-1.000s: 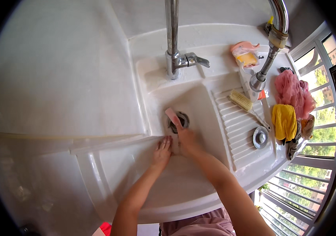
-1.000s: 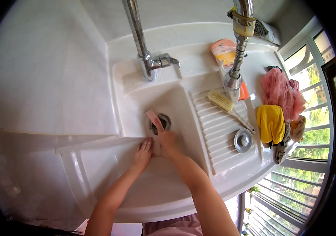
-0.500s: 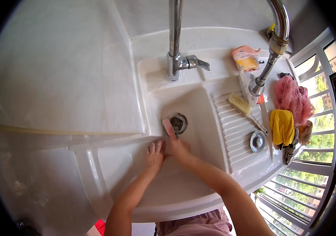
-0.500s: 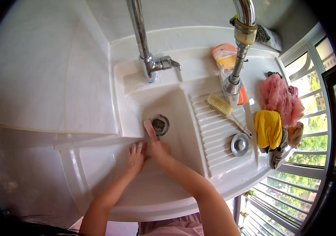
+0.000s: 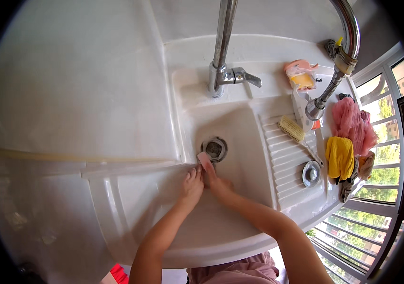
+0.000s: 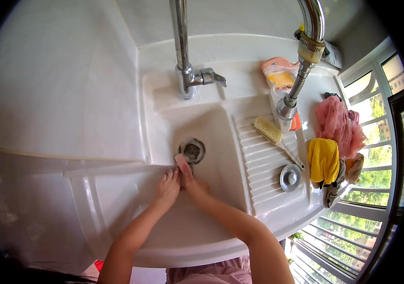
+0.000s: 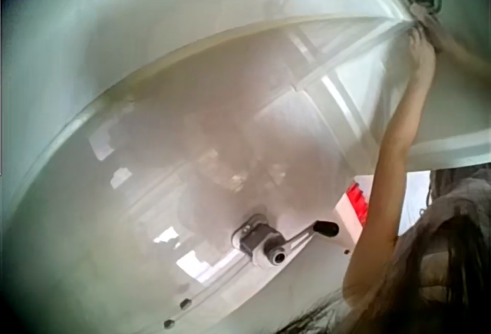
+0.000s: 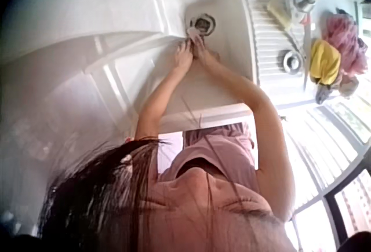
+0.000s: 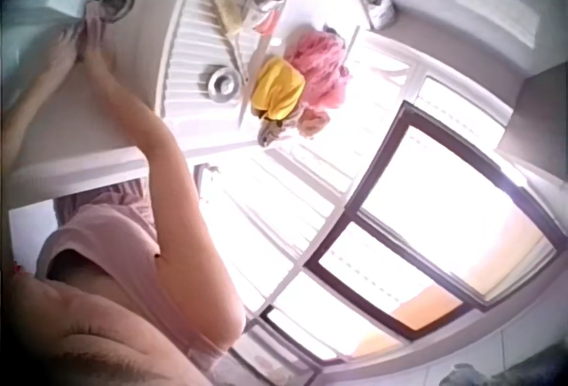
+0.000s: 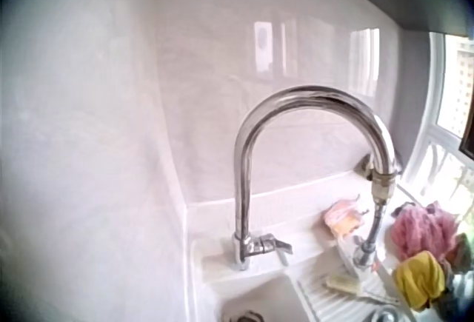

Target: The person scrubs the basin and drain area of a white sink using a pink brush, then wipes the faucet with a cloth.

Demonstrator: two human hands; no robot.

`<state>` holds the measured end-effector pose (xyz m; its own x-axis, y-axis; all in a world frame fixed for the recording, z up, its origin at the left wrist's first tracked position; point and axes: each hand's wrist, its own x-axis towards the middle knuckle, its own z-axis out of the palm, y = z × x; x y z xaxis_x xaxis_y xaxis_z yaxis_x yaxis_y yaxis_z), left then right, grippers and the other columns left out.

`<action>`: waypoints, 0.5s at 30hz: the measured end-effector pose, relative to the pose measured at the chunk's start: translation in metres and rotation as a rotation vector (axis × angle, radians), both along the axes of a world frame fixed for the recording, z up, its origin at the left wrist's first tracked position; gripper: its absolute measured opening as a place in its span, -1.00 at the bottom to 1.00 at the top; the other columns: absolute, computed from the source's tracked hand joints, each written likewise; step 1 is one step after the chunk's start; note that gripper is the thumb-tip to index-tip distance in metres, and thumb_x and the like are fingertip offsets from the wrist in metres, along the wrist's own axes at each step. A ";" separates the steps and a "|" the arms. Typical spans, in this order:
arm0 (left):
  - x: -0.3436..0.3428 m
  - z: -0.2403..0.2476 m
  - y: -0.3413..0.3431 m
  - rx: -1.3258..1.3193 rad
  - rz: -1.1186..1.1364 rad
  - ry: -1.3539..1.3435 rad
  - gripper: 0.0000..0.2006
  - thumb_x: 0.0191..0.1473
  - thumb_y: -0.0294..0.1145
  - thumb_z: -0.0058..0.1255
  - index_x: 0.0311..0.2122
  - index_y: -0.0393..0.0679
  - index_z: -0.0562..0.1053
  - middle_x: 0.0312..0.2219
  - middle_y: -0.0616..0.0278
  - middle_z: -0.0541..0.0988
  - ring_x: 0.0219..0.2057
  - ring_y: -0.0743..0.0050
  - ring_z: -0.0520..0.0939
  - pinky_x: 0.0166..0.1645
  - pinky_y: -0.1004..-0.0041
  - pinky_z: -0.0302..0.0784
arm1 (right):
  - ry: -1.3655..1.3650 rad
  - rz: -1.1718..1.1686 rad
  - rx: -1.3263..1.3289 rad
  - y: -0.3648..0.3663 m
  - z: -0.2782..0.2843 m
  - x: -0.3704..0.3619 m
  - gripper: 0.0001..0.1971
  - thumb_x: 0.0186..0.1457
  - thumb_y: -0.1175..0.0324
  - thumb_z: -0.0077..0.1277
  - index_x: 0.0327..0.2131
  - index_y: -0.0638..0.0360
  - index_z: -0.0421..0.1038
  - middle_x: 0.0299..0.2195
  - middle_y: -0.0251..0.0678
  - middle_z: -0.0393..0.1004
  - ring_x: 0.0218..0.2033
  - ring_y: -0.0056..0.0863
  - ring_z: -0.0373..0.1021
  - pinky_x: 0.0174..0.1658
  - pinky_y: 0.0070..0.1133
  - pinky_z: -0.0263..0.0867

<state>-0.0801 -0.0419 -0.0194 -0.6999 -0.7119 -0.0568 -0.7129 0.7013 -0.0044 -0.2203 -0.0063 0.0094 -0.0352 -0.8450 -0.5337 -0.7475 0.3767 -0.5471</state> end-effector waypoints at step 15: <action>-0.020 0.006 -0.009 0.091 0.061 0.056 -0.49 -0.08 -0.45 -0.10 0.07 -0.27 0.30 0.11 0.18 0.27 -0.05 0.28 0.37 -0.02 0.43 0.34 | 0.435 -0.101 0.006 -0.025 -0.013 -0.043 -0.17 0.04 0.32 -0.10 0.26 0.17 -0.40 -0.51 -0.08 0.49 -0.55 -0.18 0.45 -0.47 -0.29 0.34</action>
